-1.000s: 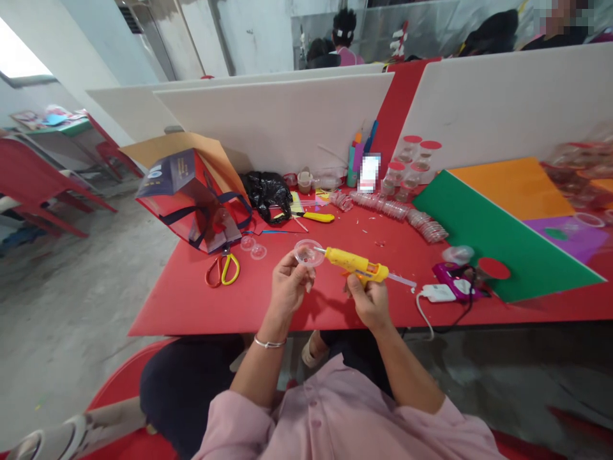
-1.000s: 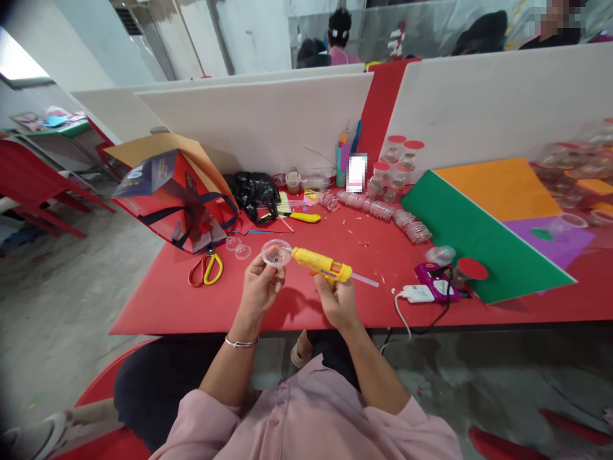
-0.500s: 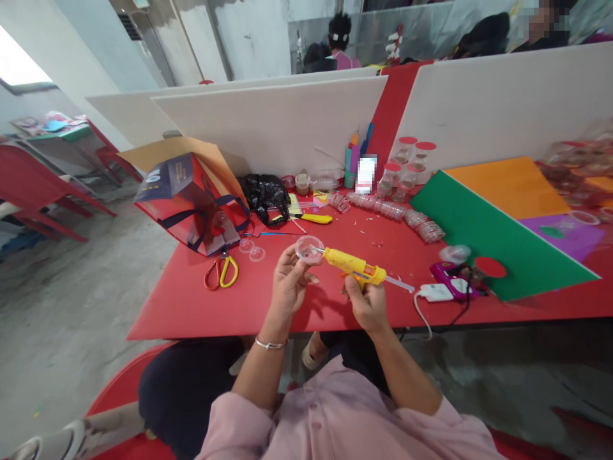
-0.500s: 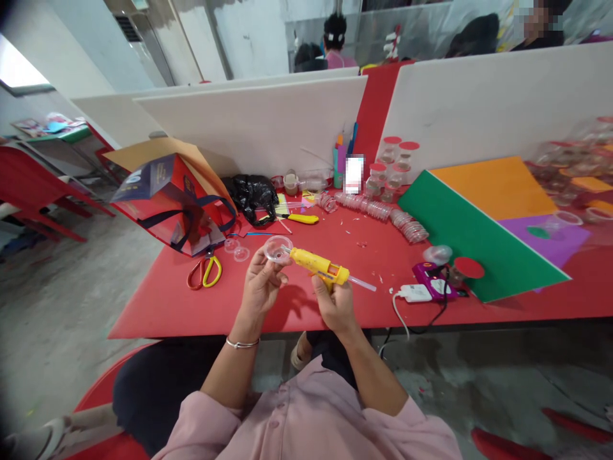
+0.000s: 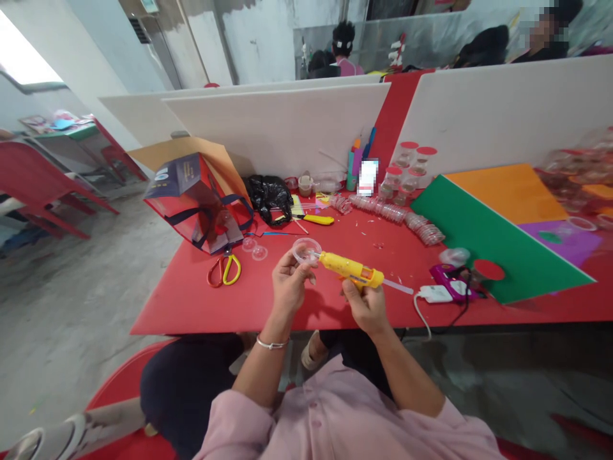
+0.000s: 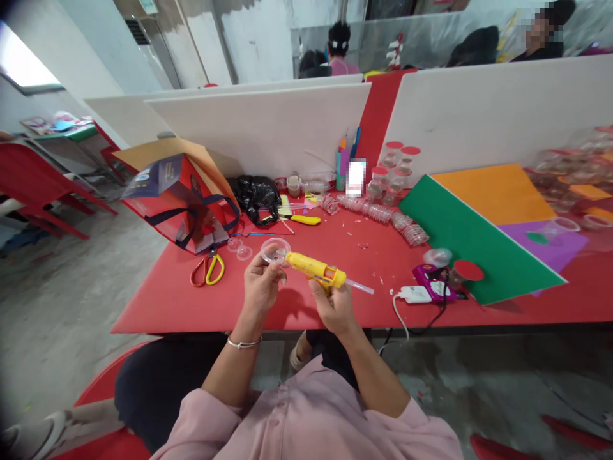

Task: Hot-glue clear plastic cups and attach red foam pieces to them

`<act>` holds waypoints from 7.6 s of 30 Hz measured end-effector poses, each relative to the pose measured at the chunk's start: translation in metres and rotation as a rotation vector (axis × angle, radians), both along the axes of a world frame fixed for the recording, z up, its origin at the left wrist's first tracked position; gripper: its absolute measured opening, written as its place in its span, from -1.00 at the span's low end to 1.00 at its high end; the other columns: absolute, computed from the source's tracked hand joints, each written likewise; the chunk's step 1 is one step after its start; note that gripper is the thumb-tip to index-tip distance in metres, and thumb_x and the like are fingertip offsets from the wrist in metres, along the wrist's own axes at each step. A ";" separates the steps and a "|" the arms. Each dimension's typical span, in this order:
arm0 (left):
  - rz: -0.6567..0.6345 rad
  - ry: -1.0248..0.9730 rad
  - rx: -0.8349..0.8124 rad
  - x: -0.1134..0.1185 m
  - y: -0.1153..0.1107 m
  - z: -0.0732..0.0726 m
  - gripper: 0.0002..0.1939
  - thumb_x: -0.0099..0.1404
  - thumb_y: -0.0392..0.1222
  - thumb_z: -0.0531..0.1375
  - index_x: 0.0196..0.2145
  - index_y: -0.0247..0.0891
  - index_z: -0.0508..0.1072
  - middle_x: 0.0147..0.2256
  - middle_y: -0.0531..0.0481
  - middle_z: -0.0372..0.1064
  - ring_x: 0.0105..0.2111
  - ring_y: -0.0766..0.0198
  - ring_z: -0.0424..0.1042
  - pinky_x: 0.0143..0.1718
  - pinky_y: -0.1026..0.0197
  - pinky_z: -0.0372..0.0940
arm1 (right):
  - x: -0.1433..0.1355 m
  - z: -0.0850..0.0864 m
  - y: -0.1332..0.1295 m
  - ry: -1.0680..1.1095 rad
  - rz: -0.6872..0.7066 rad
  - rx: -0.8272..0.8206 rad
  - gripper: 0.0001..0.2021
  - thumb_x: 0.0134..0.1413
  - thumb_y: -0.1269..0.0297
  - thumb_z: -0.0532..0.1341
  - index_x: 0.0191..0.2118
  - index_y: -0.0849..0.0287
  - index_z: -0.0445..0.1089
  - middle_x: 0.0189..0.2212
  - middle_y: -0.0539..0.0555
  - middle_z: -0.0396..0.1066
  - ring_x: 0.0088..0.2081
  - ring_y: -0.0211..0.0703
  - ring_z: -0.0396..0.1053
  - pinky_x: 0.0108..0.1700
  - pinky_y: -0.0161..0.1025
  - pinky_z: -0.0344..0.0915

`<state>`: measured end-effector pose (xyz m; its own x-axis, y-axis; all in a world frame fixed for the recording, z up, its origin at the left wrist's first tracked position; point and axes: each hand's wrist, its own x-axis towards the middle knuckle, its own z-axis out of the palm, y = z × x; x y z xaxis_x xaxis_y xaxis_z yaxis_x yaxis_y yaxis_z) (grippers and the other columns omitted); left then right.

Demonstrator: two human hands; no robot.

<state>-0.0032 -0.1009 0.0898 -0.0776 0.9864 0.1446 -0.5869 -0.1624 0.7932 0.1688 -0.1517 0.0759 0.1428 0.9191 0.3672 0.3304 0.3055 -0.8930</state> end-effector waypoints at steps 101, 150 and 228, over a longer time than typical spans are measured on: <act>-0.103 0.221 0.191 -0.030 0.002 -0.016 -0.55 0.19 -0.10 0.43 0.00 -0.20 0.47 -0.14 -0.11 0.54 -0.40 0.33 0.46 -0.47 0.31 0.42 | 0.023 -0.006 -0.001 -0.057 0.082 -0.084 -0.59 0.29 -0.05 0.18 -0.24 0.22 0.57 -0.63 0.00 0.32 -0.61 -0.25 0.23 -0.56 -0.31 0.18; 0.049 0.427 0.246 -0.029 -0.014 -0.006 -0.58 0.14 -0.20 0.45 -0.02 -0.16 0.55 -0.28 -0.01 0.41 -0.37 0.30 0.41 -0.43 0.29 0.46 | 0.025 0.001 -0.013 -0.288 -0.092 0.056 -0.72 0.29 0.05 0.17 -0.22 0.16 0.47 -0.48 0.10 0.42 -0.46 -0.10 0.38 -0.38 -0.22 0.30; -0.284 -0.207 -0.154 -0.035 0.035 -0.049 -0.49 0.12 -0.13 0.48 -0.01 -0.18 0.46 -0.30 0.01 0.49 -0.33 0.33 0.54 -0.52 0.43 0.33 | 0.111 -0.010 0.119 0.392 0.075 -0.431 -0.45 -0.11 -0.18 0.48 -0.24 0.24 0.46 -0.45 0.00 0.41 -0.50 -0.32 0.38 -0.48 -0.38 0.42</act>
<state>-0.0385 -0.0656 0.0411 0.1902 0.9817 0.0030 -0.7415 0.1416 0.6559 0.2799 -0.0330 0.0663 0.1211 0.9866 -0.1094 -0.0579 -0.1030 -0.9930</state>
